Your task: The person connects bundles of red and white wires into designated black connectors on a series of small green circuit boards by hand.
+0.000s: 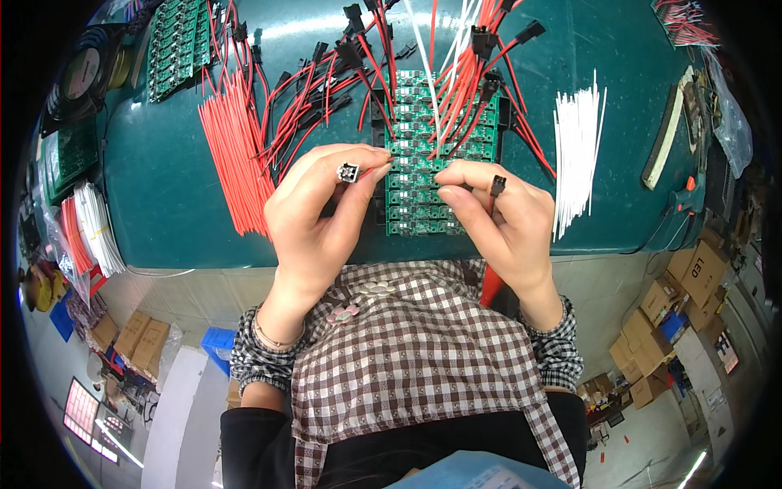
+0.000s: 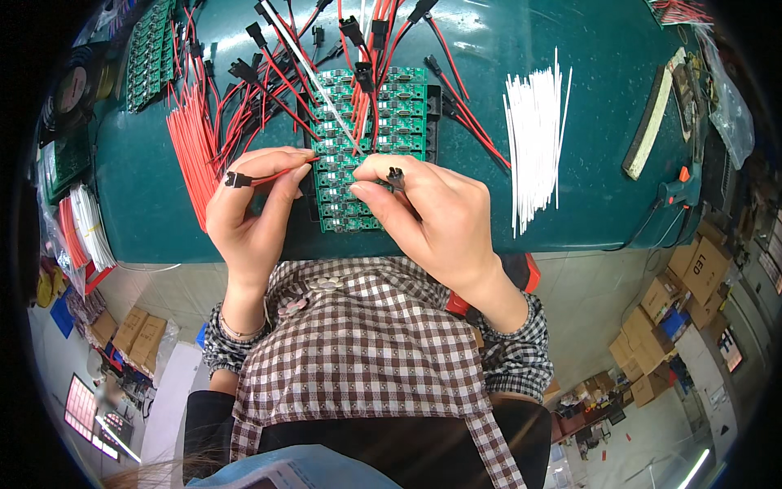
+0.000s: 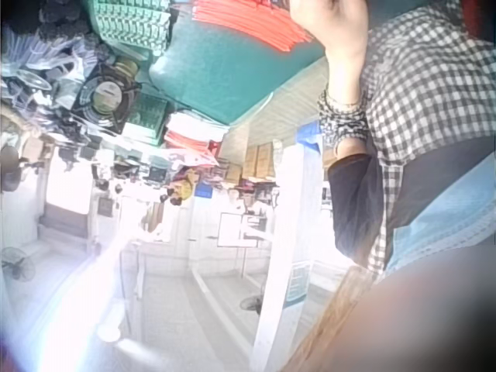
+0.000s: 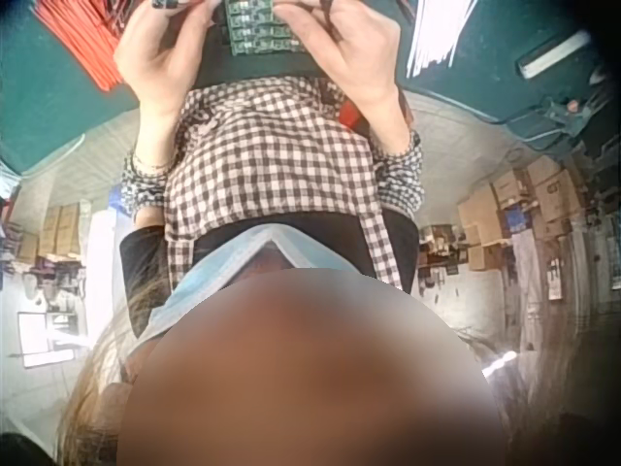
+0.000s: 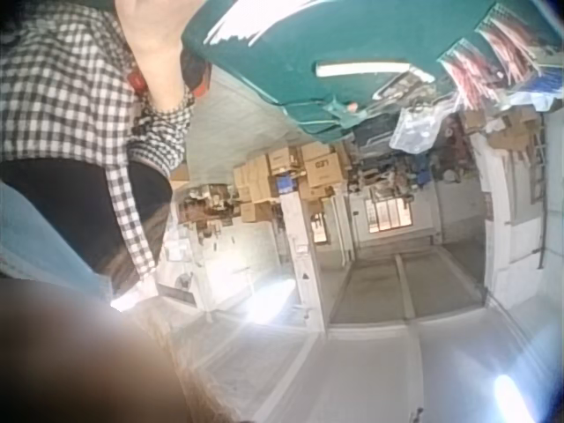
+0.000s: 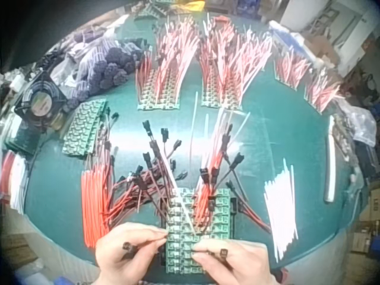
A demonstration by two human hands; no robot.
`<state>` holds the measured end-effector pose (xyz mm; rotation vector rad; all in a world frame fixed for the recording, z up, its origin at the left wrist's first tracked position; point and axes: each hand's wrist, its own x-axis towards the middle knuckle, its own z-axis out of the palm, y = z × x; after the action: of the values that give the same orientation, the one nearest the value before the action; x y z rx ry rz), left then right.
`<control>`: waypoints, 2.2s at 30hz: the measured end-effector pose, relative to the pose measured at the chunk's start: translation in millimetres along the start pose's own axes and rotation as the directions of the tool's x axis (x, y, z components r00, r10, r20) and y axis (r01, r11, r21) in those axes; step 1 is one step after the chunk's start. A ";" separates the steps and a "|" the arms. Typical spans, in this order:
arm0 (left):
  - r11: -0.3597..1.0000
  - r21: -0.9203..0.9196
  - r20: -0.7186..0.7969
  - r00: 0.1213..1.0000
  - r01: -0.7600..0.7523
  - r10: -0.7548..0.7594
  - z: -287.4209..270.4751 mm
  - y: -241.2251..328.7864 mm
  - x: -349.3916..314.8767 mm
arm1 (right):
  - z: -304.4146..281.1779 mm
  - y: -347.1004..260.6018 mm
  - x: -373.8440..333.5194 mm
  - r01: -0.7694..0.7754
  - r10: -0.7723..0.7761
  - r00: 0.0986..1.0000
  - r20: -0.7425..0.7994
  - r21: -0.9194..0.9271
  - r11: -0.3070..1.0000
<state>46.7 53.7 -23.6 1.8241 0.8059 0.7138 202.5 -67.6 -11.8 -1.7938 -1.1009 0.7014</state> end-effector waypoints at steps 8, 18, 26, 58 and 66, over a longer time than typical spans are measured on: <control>0.993 0.096 0.094 0.994 -0.068 0.059 -6.1 5.6 8.2 | 0.1 0.2 -0.2 0.008 -0.008 1.000 -0.003 -0.001 1.000; 0.986 0.155 0.065 0.996 -0.067 0.057 -1.5 13.4 10.4 | -0.6 1.0 -0.1 0.019 -0.019 1.000 -0.002 0.012 1.000; 0.980 0.160 0.092 0.987 0.116 -0.132 1.1 9.7 16.2 | -1.4 0.1 0.2 0.052 -0.052 0.999 -0.018 0.021 0.998; 0.562 0.742 -0.325 0.929 0.366 -0.175 -95.7 -16.2 -0.1 | -111.1 44.1 -2.7 -0.509 0.394 0.857 -0.332 -0.434 0.743; 0.525 0.662 -0.311 0.833 0.535 -0.457 -94.2 -20.1 18.9 | -122.3 58.9 -2.3 -0.553 0.533 0.833 -0.145 -0.217 0.805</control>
<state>-18.2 125.5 -7.4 2.0707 1.8014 0.0632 323.1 -130.1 -10.3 -2.3771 -0.6291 0.8428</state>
